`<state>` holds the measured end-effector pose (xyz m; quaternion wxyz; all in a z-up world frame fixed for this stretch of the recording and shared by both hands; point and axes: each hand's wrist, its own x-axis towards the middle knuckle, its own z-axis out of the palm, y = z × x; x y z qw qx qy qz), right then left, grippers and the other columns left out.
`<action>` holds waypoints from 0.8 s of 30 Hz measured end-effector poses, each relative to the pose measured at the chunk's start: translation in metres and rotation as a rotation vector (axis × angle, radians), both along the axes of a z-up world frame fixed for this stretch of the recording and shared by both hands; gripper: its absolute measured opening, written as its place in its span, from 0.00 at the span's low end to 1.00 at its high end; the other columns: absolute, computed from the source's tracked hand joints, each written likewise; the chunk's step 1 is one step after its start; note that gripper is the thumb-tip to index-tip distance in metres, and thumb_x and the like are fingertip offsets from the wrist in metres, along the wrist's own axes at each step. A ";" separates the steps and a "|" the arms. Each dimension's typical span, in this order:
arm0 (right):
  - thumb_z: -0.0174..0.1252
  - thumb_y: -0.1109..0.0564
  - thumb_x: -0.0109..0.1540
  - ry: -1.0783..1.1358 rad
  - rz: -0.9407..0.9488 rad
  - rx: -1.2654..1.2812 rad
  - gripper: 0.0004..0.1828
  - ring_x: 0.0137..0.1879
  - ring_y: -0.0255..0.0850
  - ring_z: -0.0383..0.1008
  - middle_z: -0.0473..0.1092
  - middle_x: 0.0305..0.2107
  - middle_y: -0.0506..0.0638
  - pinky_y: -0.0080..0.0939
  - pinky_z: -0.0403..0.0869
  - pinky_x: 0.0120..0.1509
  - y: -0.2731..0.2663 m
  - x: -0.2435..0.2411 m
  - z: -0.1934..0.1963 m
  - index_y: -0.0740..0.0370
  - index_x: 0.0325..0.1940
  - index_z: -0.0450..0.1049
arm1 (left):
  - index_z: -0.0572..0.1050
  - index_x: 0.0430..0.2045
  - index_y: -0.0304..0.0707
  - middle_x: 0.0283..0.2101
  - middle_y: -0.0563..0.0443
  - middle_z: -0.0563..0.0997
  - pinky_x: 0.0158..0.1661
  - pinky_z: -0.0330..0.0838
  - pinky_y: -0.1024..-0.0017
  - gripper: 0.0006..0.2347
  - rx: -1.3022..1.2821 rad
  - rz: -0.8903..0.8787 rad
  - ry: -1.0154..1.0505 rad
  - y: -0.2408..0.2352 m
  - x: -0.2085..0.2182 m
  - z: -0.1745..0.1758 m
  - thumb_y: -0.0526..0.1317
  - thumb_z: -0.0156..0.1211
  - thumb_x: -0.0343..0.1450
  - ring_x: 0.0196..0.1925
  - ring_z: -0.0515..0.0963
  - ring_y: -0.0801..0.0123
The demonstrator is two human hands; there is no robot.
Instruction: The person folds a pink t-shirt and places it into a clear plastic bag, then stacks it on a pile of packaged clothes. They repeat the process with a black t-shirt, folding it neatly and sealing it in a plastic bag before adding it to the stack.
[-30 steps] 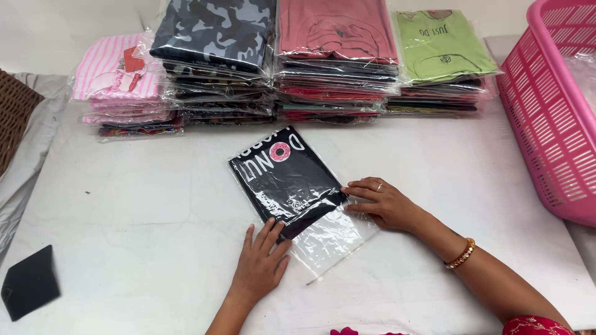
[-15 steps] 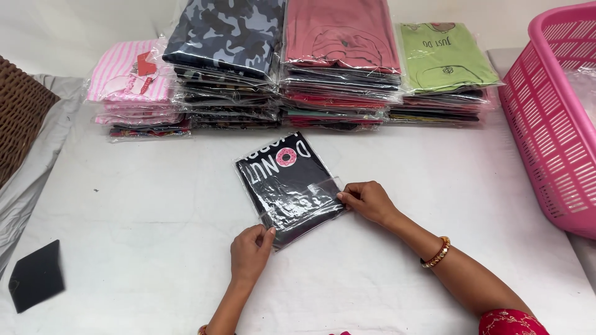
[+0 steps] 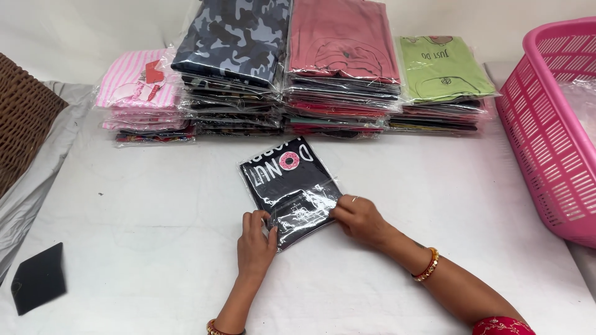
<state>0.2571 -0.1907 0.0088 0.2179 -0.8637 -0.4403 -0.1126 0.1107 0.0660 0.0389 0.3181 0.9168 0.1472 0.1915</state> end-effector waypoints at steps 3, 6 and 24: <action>0.63 0.52 0.63 -0.118 0.303 -0.049 0.10 0.49 0.41 0.75 0.73 0.41 0.48 0.46 0.73 0.51 0.015 -0.021 0.041 0.55 0.46 0.76 | 0.67 0.52 0.44 0.48 0.50 0.71 0.32 0.80 0.67 0.17 -0.132 0.013 0.203 -0.008 0.000 0.019 0.35 0.62 0.70 0.32 0.84 0.65; 0.63 0.46 0.61 -0.128 0.389 -0.041 0.20 0.61 0.45 0.70 0.73 0.52 0.50 0.53 0.65 0.64 0.019 -0.023 0.061 0.57 0.53 0.75 | 0.66 0.62 0.43 0.51 0.43 0.68 0.30 0.77 0.65 0.25 -0.075 -0.009 0.092 -0.009 -0.001 0.017 0.31 0.61 0.68 0.30 0.81 0.61; 0.63 0.61 0.58 -0.006 0.146 -0.049 0.22 0.46 0.46 0.80 0.78 0.46 0.51 0.46 0.78 0.47 0.012 -0.039 0.109 0.59 0.57 0.76 | 0.80 0.44 0.41 0.53 0.49 0.81 0.67 0.42 0.38 0.19 0.595 -0.234 -0.156 -0.014 -0.007 0.058 0.29 0.62 0.58 0.70 0.66 0.55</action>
